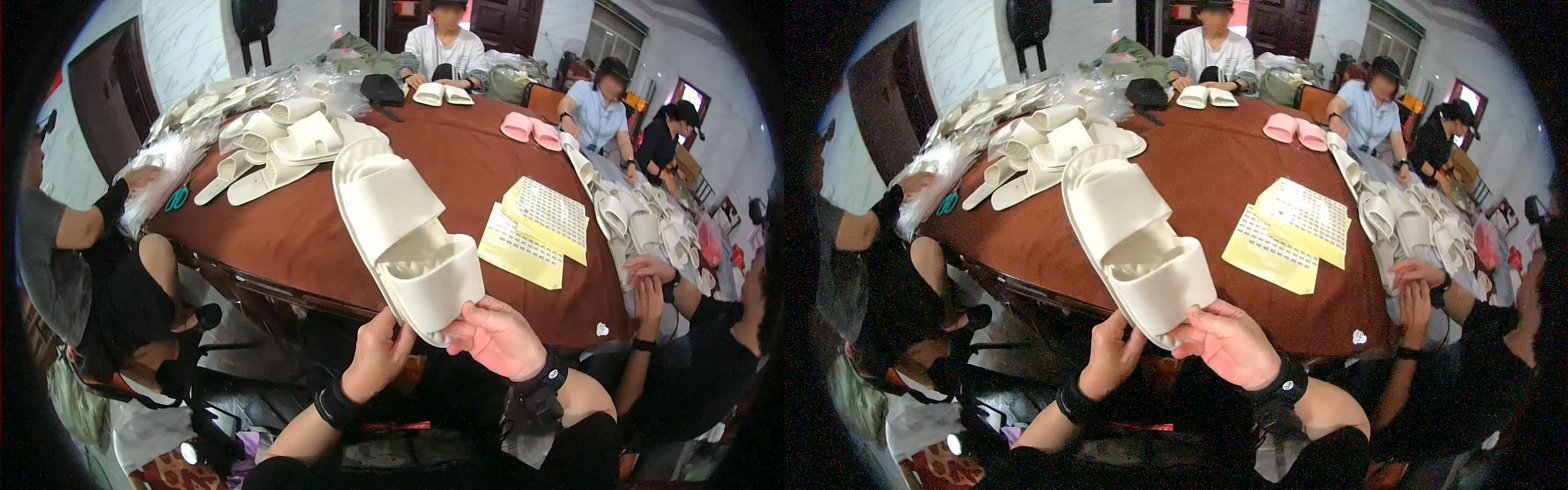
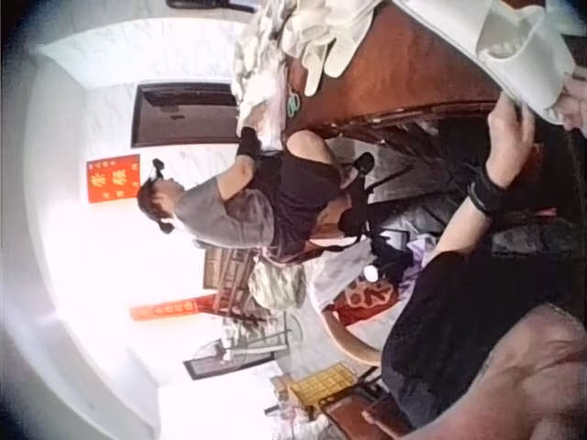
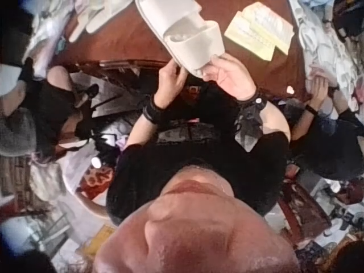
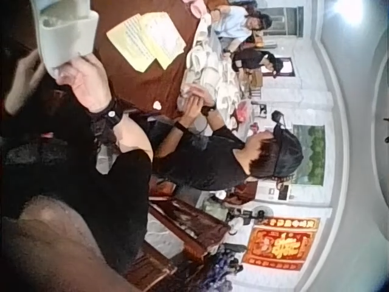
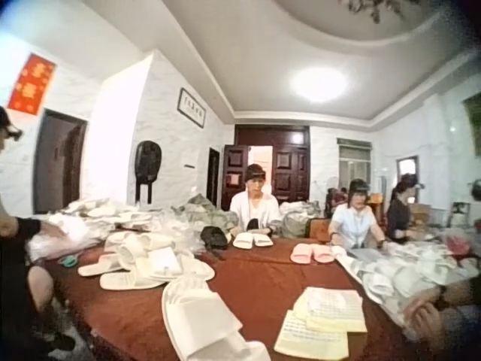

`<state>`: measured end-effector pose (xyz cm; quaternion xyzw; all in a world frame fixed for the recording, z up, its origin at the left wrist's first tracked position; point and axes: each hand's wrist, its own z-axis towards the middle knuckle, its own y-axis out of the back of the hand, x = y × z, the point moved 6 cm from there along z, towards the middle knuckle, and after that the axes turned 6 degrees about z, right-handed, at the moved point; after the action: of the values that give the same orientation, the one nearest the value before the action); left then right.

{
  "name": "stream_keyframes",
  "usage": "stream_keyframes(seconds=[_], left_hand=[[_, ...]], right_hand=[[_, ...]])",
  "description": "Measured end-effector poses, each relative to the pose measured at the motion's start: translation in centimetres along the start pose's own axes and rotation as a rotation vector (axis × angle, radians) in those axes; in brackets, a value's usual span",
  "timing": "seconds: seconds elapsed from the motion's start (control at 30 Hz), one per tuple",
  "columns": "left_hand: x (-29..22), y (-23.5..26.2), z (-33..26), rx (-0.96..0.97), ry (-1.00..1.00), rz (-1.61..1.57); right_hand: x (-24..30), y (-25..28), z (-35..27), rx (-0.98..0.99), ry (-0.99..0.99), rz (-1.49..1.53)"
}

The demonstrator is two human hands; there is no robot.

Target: The person is inspecting and labeling a pair of white slippers at a production table.

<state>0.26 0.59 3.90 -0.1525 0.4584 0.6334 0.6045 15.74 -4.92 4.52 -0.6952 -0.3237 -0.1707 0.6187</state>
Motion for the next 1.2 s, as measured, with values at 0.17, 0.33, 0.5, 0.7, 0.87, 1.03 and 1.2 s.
stream_keyframes(seconds=[0.17,0.33,0.5,0.7,0.87,1.03,1.2], left_hand=[[-0.4,-0.3,-0.5,-0.016,-0.037,0.007],[0.2,-0.5,-0.8,0.031,0.094,-0.058],[1.4,-0.7,-0.9,0.062,0.356,-0.474],[1.9,-0.6,-0.9,0.005,0.444,-0.765],[1.4,0.1,-0.6,0.008,0.358,-0.720],[0.2,-1.0,-0.8,0.111,0.296,-0.508],[-1.1,-2.0,-1.0,0.267,0.301,-0.450]], right_hand=[[0.1,-0.8,0.5,0.035,0.057,0.020],[-0.3,-0.8,0.8,0.062,0.076,0.066],[0.4,-2.1,0.1,0.221,0.093,0.111],[1.5,-2.2,-3.6,0.296,-0.115,-0.201],[4.8,0.5,-5.0,-0.017,0.407,-0.677],[1.9,1.3,-3.9,0.167,0.329,-0.570],[-0.9,3.2,-2.9,-0.081,0.253,-0.585]])
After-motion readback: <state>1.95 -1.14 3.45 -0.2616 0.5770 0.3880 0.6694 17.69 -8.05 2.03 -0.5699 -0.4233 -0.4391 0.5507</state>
